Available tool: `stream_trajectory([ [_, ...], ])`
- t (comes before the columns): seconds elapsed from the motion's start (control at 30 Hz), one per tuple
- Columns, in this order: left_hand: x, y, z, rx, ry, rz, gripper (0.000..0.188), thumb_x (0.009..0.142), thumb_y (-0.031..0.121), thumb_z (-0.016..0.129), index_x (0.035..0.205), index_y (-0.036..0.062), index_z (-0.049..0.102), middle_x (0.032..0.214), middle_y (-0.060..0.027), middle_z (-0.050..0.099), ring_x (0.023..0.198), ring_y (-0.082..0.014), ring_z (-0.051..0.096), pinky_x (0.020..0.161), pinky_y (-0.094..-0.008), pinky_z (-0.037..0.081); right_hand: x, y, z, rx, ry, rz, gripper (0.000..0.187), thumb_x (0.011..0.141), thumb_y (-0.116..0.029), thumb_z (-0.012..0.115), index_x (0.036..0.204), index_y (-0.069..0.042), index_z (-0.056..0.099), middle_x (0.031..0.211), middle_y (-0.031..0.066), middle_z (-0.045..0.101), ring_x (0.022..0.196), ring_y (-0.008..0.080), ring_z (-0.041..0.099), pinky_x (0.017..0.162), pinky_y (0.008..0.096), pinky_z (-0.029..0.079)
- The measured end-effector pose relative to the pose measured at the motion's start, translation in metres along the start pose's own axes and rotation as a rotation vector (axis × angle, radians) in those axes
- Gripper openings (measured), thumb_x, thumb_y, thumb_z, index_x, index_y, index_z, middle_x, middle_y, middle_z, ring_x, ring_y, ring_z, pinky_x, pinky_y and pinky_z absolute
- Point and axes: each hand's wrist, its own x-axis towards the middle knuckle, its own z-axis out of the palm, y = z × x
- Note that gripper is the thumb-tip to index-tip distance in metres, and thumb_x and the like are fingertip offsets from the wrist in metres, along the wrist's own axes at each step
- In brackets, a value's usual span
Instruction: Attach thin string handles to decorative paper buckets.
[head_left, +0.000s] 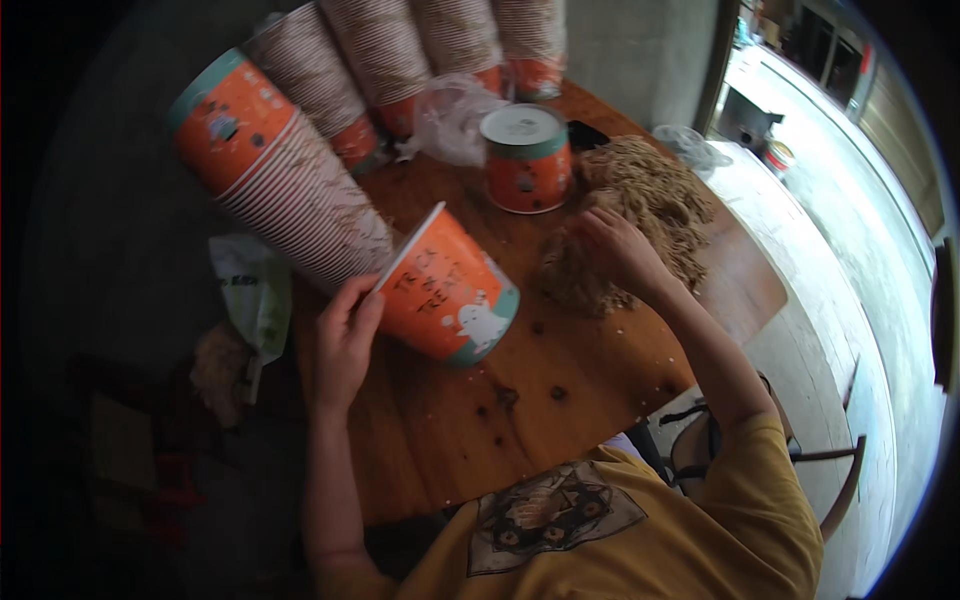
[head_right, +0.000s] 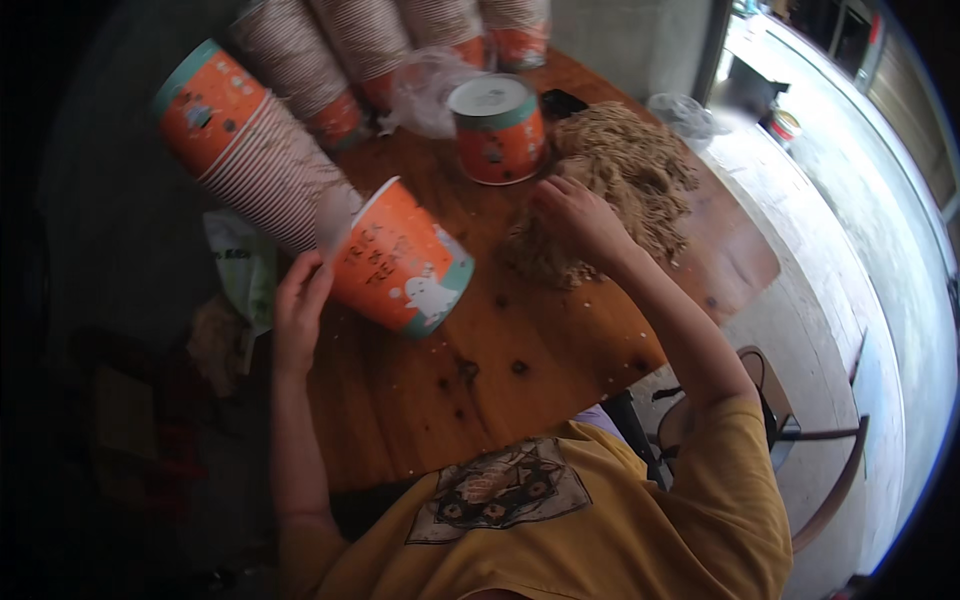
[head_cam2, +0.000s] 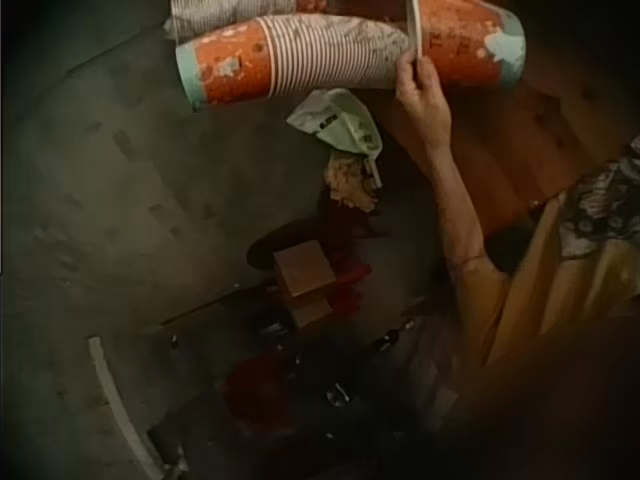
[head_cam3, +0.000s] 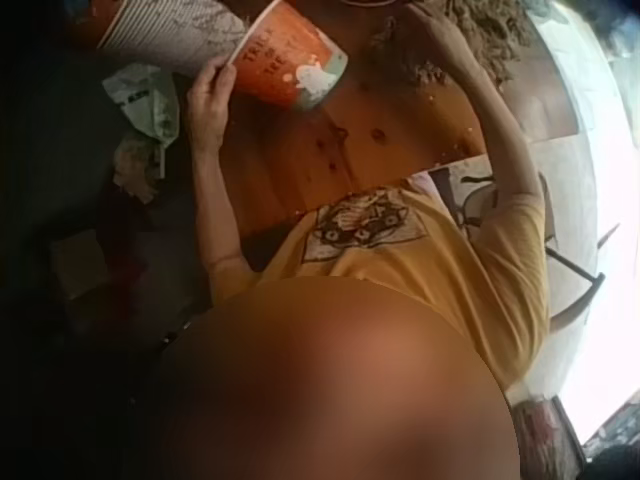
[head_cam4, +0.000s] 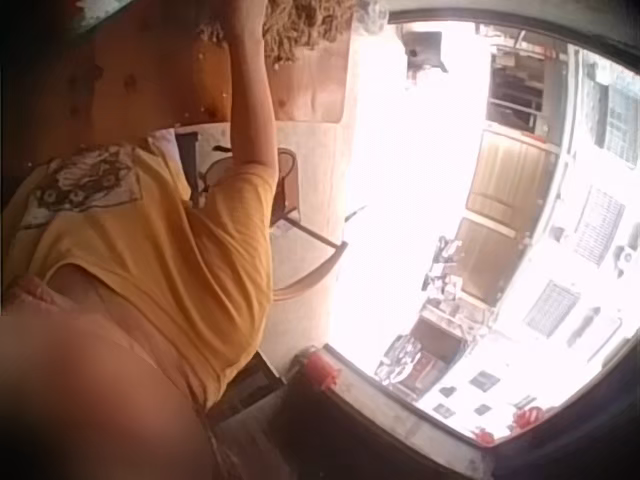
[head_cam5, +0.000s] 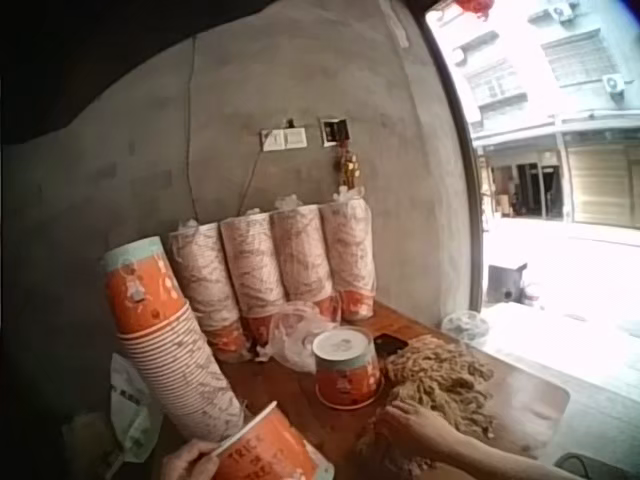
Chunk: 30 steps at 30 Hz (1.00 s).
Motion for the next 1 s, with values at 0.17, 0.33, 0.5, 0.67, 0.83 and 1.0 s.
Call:
stream_trajectory([
  [0.17,-0.015,0.032,0.014,0.416,-0.032,0.196,0.018,0.093,0.009,0.053,0.106,-0.0014,0.06,0.088,-0.0167,0.064,0.075,-0.0208,0.061,0.068,-0.0289,0.048,-0.007,0.005,-0.039,0.064,0.205,0.199,0.013,0.083,-0.004,0.055,0.095,-0.006,0.058,0.092,0.0125,0.059,0.091,0.0327,0.058,0.077,0.0406,0.048],
  [0.33,-0.031,0.051,0.061,0.748,-0.211,0.493,0.03,0.083,0.011,0.066,0.112,0.006,0.061,0.073,-0.0105,0.064,0.058,-0.0239,0.062,0.056,-0.0362,0.047,-0.031,0.013,-0.044,-0.027,0.091,0.209,0.012,0.083,-0.011,0.059,0.094,-0.006,0.059,0.089,0.0111,0.059,0.088,0.0316,0.058,0.077,0.0401,0.049],
  [0.5,-0.039,0.041,0.103,0.818,-0.244,0.454,0.041,0.08,0.015,0.071,0.118,0.0044,0.058,0.071,-0.0094,0.061,0.062,-0.0258,0.061,0.057,-0.0366,0.047,-0.046,-0.003,-0.029,-0.278,-0.004,0.137,0.016,0.08,-0.021,0.064,0.083,-0.009,0.054,0.085,0.0071,0.054,0.088,0.0258,0.055,0.071,0.0372,0.049],
  [0.67,-0.031,0.05,0.085,0.708,-0.212,0.404,0.045,0.084,0.024,0.068,0.121,0.0045,0.054,0.089,-0.0116,0.06,0.081,-0.0268,0.06,0.072,-0.038,0.048,-0.047,-0.019,-0.027,-0.34,0.067,0.081,0.015,0.076,-0.016,0.064,0.083,-0.008,0.054,0.086,0.0066,0.051,0.086,0.0257,0.053,0.07,0.0358,0.049],
  [0.83,-0.029,0.036,0.024,0.644,-0.102,0.444,0.032,0.084,-0.001,0.05,0.116,0.001,0.054,0.111,-0.0168,0.057,0.102,-0.033,0.057,0.092,-0.042,0.044,-0.049,-0.053,-0.046,-0.025,0.061,-0.034,0.014,0.072,-0.004,0.063,0.083,-0.007,0.054,0.097,0.0073,0.054,0.093,0.0263,0.054,0.079,0.0371,0.049],
  [1.0,-0.019,0.027,0.019,0.457,-0.089,0.251,0.028,0.088,-0.003,0.048,0.114,0.0008,0.056,0.106,-0.0145,0.059,0.097,-0.0253,0.06,0.08,-0.0354,0.049,-0.05,-0.092,-0.041,0.556,-0.277,-0.023,0.013,0.076,-0.008,0.061,0.087,-0.004,0.056,0.08,0.0088,0.058,0.083,0.0285,0.06,0.087,0.0408,0.045],
])
